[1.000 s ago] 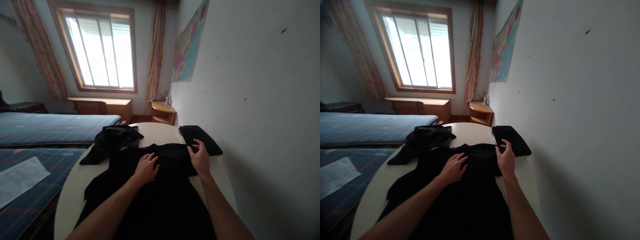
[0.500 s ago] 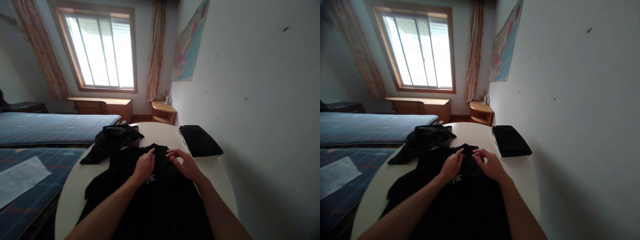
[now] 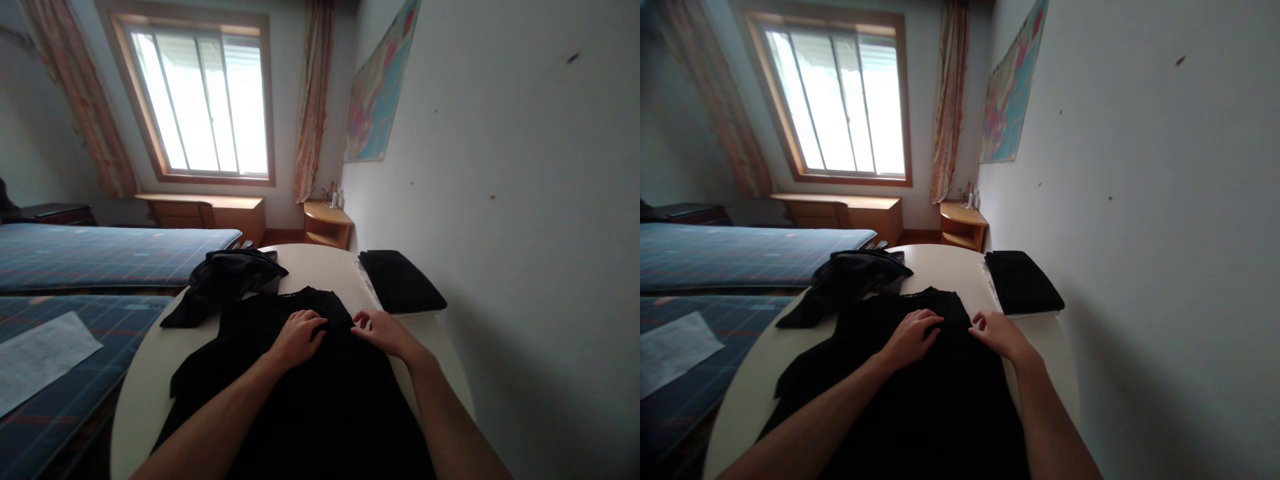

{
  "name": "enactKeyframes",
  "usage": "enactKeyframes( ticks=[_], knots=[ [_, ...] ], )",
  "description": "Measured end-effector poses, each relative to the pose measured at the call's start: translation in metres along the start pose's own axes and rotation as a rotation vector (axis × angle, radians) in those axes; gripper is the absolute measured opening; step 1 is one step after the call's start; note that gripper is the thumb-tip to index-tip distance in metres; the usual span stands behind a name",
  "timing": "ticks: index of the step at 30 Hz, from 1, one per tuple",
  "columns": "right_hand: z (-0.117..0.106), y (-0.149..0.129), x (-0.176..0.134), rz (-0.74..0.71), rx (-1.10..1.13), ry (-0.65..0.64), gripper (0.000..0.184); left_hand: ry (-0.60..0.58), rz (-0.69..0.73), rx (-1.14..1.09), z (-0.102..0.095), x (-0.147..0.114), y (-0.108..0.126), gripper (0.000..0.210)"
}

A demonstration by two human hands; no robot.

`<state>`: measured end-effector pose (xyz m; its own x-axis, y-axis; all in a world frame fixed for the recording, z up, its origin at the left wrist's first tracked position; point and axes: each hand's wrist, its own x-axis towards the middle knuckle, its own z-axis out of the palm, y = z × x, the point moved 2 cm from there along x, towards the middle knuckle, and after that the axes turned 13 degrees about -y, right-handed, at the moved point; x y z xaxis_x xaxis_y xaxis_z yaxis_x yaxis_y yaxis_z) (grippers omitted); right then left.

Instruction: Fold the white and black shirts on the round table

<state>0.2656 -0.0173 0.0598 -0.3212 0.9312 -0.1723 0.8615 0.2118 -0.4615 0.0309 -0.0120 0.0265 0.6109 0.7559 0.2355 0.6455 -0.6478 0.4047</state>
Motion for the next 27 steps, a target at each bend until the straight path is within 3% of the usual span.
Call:
enactKeyframes(
  ticks=[6,11,14,19,27],
  knots=[
    [0.002,0.007,-0.001,0.064,0.041,-0.115,0.03,0.158,-0.154,-0.04,-0.005,0.002,-0.002,0.02],
    [0.004,-0.001,-0.002,0.022,0.026,-0.134,0.021,0.095,-0.174,0.003,-0.005,0.002,0.0,0.019],
    [0.005,-0.001,0.003,0.017,0.025,-0.064,0.013,0.085,-0.164,0.017,-0.005,0.002,0.001,0.019],
    [0.005,0.004,0.009,0.074,0.114,0.051,0.018,0.073,-0.147,-0.016,-0.006,0.002,0.003,0.014],
    [0.008,0.007,0.004,0.055,0.065,-0.098,0.033,0.052,-0.122,-0.009,-0.002,0.001,0.0,0.022]
  ],
)
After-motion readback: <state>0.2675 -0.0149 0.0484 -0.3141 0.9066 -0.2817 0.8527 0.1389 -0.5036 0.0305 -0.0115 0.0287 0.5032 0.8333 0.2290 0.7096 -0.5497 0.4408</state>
